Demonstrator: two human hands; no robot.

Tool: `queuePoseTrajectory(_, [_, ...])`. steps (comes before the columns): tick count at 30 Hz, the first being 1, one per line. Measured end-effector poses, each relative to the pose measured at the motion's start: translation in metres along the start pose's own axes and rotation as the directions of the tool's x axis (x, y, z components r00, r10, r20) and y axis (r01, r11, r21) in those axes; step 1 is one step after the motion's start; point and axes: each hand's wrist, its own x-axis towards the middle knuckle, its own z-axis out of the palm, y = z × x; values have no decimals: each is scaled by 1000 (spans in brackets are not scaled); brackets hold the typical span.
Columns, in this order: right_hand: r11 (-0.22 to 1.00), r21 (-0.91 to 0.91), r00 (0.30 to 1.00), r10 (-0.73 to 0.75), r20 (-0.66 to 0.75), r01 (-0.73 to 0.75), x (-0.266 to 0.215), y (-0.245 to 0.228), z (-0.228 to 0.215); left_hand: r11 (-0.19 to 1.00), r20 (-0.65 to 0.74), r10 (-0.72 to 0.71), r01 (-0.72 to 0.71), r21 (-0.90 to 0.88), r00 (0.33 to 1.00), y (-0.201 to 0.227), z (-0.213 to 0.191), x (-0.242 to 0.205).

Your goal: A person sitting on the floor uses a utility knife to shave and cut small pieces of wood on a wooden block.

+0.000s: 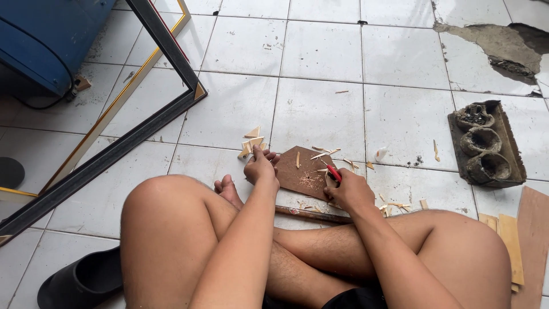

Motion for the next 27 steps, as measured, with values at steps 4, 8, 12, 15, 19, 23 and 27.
queuePoseTrajectory(4, [927,365,996,92,5,-88,25,24,20,992,-185,70,-49,116,980,-25,4,32])
queuePoseTrajectory(8, [607,771,981,138,137,-193,17,16,8,809,130,221,-256,528,967,-32,13,-10])
queuePoseTrajectory(12, [355,895,963,105,250,-271,20,15,9,827,601,-82,-282,487,795,-36,10,-33])
queuePoseTrajectory(15, [368,896,969,72,238,-248,12,8,2,841,604,-26,-310,444,796,-38,7,-26])
queuePoseTrajectory(19, [223,918,943,20,333,-329,1,-9,-16,700,538,131,-462,545,833,-34,4,-14])
queuePoseTrajectory(23, [216,928,948,-29,317,-303,9,-1,-8,720,565,119,-462,517,816,-29,5,-26])
queuePoseTrajectory(27, [266,933,966,-19,258,-244,12,3,1,887,524,11,-251,388,852,-34,11,-28])
